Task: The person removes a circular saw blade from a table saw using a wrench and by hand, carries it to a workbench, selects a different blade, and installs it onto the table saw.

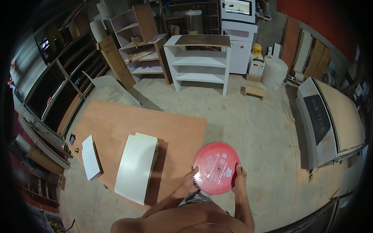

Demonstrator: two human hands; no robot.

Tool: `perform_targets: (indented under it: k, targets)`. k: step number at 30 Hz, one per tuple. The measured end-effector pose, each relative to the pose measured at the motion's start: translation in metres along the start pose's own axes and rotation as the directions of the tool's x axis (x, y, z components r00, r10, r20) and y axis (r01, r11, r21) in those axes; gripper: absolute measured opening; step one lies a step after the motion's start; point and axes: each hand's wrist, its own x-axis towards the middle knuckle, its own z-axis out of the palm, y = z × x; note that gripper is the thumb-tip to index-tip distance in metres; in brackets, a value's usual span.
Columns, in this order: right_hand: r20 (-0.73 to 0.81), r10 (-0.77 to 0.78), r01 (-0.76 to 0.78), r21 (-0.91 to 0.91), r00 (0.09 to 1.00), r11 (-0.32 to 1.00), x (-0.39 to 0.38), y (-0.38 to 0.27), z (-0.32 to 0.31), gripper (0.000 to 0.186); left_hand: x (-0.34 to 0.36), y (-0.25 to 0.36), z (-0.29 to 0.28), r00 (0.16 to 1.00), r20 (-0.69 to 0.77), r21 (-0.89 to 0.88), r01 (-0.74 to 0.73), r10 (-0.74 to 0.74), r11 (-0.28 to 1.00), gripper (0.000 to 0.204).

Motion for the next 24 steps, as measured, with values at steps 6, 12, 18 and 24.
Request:
perform_targets:
  k: [6, 12, 18, 24]
  targets:
    - [0.073, 0.016, -0.013, -0.036, 0.997, 0.999, 0.154, -0.024, 0.050, 0.041, 0.106, 0.075, 0.005, 0.996, -0.072, 0.065, -0.045, 0.050, 0.997, 0.068]
    - [0.227, 0.231, -0.215, -0.093, 0.946, 0.972, 0.274, -0.047, 0.119, 0.035, 0.170, 0.138, -0.006, 0.941, -0.245, 0.164, -0.196, 0.232, 0.967, 0.067]
    - [0.349, 0.494, -0.462, -0.175, 0.796, 0.869, 0.384, -0.030, 0.196, 0.038, 0.212, 0.186, -0.056, 0.849, 0.024, 0.019, -0.528, 0.527, 0.849, 0.076]
    - [0.410, 0.538, -0.479, -0.245, 0.737, 0.843, 0.514, -0.056, 0.227, 0.036, 0.323, 0.245, -0.025, 0.796, 0.110, 0.243, -0.603, 0.596, 0.760, 0.113]
